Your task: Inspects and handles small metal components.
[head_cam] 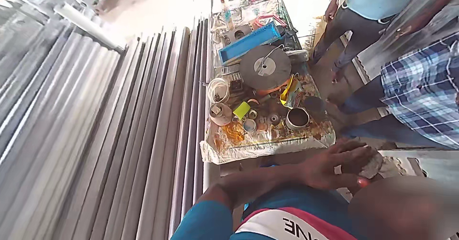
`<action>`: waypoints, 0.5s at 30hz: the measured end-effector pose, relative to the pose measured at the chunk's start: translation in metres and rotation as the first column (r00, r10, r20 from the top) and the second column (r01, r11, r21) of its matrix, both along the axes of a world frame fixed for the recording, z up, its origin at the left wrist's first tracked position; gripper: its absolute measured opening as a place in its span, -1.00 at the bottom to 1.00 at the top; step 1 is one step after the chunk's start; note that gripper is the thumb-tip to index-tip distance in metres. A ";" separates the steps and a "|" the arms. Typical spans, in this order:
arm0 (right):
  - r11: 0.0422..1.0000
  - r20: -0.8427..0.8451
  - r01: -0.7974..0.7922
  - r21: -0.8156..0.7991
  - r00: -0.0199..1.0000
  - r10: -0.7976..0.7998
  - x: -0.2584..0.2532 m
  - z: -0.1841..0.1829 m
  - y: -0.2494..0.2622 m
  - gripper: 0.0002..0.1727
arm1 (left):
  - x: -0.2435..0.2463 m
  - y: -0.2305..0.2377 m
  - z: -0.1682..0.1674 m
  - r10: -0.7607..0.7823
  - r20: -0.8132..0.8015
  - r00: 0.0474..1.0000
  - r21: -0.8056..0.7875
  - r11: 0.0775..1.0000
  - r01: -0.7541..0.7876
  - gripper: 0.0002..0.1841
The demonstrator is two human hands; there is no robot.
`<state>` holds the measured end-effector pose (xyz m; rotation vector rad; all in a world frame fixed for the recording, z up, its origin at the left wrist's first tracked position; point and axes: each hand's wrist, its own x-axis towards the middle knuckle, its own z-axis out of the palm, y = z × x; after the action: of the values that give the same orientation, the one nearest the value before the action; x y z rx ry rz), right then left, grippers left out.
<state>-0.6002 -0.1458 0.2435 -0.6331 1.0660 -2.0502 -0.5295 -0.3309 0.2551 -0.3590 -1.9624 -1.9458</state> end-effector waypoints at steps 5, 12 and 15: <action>0.901 -0.020 0.149 0.407 0.988 -0.154 0.026 0.042 -0.023 -0.27 | 0.010 -0.013 0.008 -0.054 0.195 0.979 0.105 0.994 0.033 -0.15; 0.890 -0.318 0.148 0.432 0.948 -0.003 0.011 0.020 -0.036 -0.52 | 0.016 -0.021 0.005 -0.233 0.432 0.871 0.305 0.947 0.102 -0.12; 0.882 -0.192 0.143 0.448 0.979 -0.061 0.025 0.048 -0.033 -0.26 | 0.018 -0.020 0.003 -0.185 0.362 0.914 0.252 0.963 0.095 -0.08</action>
<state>-0.5753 -0.1784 0.2915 -0.5194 1.6550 -1.7499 -0.5112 -0.3508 0.2585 -0.0597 -1.9436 -2.4639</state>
